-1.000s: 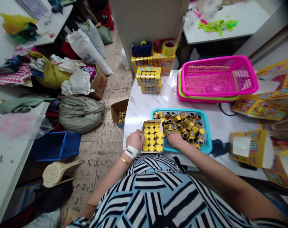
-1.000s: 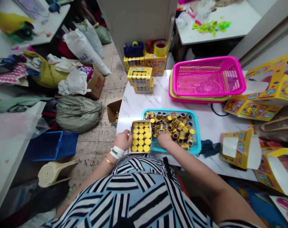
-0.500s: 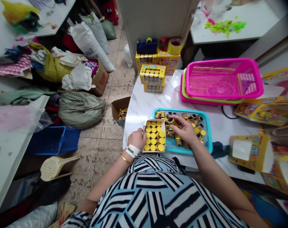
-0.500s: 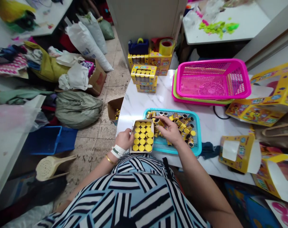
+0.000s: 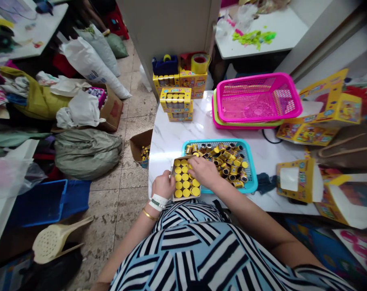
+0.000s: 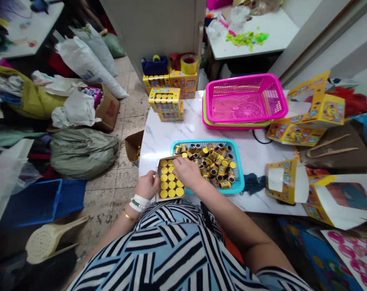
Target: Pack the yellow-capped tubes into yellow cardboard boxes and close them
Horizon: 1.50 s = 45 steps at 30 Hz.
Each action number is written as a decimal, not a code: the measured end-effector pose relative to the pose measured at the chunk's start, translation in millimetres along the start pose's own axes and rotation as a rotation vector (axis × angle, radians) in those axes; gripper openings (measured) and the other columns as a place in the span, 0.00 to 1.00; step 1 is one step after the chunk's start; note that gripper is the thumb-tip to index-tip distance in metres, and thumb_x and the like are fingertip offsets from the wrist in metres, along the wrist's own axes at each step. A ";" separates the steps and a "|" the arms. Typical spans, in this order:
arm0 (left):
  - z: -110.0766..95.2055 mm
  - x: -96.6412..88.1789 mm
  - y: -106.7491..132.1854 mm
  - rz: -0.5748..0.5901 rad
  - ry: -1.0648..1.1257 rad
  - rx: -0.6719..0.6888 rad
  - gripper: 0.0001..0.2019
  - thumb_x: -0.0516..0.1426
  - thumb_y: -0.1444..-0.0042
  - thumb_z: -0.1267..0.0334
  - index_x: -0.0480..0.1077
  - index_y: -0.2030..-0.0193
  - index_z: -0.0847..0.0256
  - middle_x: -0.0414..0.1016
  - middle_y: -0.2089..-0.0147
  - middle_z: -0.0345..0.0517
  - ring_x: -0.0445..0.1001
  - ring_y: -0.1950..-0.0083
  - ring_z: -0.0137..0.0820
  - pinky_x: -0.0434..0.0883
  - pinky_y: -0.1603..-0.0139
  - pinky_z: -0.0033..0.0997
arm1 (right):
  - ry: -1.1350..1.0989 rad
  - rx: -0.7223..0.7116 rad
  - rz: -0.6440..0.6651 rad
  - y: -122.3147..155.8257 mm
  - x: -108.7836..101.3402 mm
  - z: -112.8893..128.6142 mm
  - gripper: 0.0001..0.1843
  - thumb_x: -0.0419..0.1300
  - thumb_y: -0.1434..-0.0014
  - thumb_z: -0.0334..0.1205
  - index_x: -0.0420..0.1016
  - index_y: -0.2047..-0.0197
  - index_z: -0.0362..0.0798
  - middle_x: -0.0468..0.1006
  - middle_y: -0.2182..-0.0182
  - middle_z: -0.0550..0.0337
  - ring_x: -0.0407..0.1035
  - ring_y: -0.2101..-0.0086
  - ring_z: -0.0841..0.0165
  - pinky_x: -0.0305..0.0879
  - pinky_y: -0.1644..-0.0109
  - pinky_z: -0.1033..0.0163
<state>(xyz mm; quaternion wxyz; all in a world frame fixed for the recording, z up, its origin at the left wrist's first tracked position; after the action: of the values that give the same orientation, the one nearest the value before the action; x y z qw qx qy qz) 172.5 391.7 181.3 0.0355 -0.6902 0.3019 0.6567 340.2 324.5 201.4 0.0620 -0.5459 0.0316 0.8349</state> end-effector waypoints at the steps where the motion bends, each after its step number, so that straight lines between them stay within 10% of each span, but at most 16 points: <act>1: -0.2 -0.3 -0.6 -0.004 0.002 0.005 0.12 0.47 0.37 0.59 0.70 0.57 0.58 0.79 0.69 0.50 0.79 0.64 0.40 0.62 0.68 0.31 | -0.014 0.001 -0.020 -0.5 -1.2 -2.3 0.14 0.58 0.37 0.45 0.72 0.50 0.51 0.77 0.54 0.54 0.71 0.56 0.63 0.68 0.58 0.62; 6: 0.5 -0.2 -1.4 0.013 0.001 -0.007 0.13 0.47 0.37 0.59 0.70 0.57 0.58 0.79 0.69 0.50 0.79 0.65 0.41 0.62 0.69 0.32 | 0.034 0.330 -0.255 10.0 -16.3 -80.6 0.14 0.52 0.34 0.45 0.74 0.53 0.48 0.77 0.57 0.50 0.71 0.60 0.63 0.64 0.57 0.61; 9: 0.5 -0.3 -0.6 0.025 0.011 -0.012 0.13 0.47 0.37 0.59 0.70 0.56 0.59 0.79 0.69 0.50 0.78 0.65 0.41 0.63 0.68 0.32 | 0.183 0.556 -0.119 23.8 -1.3 -147.6 0.10 0.54 0.39 0.35 0.74 0.57 0.43 0.76 0.61 0.42 0.69 0.61 0.58 0.61 0.59 0.58; 13: -0.6 -1.2 0.5 0.029 0.029 -0.008 0.13 0.47 0.37 0.59 0.70 0.54 0.59 0.79 0.69 0.50 0.78 0.64 0.40 0.63 0.68 0.32 | 0.139 0.481 -0.049 37.1 18.7 -179.9 0.11 0.58 0.46 0.32 0.73 0.58 0.44 0.74 0.61 0.44 0.68 0.60 0.58 0.61 0.58 0.57; 24: -6.4 -3.5 0.1 0.016 0.035 0.012 0.13 0.48 0.37 0.58 0.70 0.54 0.60 0.79 0.69 0.50 0.79 0.64 0.41 0.64 0.67 0.32 | -0.355 -0.063 -0.271 -1.7 -33.4 -38.2 0.21 0.57 0.41 0.38 0.66 0.44 0.49 0.77 0.55 0.52 0.73 0.57 0.62 0.70 0.52 0.55; 36: 0.2 2.6 1.9 0.016 0.076 -0.017 0.12 0.47 0.38 0.60 0.69 0.55 0.59 0.79 0.69 0.49 0.79 0.63 0.42 0.64 0.68 0.32 | -0.160 -0.190 -0.392 8.2 -21.1 -22.5 0.15 0.55 0.38 0.42 0.64 0.49 0.46 0.75 0.59 0.51 0.72 0.61 0.64 0.67 0.65 0.64; 45: -0.5 4.3 2.2 0.033 0.075 0.000 0.12 0.47 0.37 0.60 0.68 0.53 0.59 0.79 0.67 0.50 0.79 0.62 0.41 0.66 0.67 0.33 | 0.096 -0.252 -0.018 -13.4 8.4 -10.0 0.16 0.48 0.34 0.45 0.69 0.51 0.45 0.77 0.59 0.54 0.69 0.70 0.68 0.52 0.72 0.64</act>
<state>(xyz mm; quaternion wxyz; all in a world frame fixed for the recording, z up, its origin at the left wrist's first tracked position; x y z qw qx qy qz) 171.8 388.1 178.2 0.0133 -0.7093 0.3143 0.6308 347.8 337.1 189.9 -0.0011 -0.5890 -0.0754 0.8046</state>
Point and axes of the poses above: each hand's wrist, its own y-axis away from the middle knuckle, its own x-axis out of the palm, z = x × y, the point moved 5 cm from there along -y, towards the middle knuckle
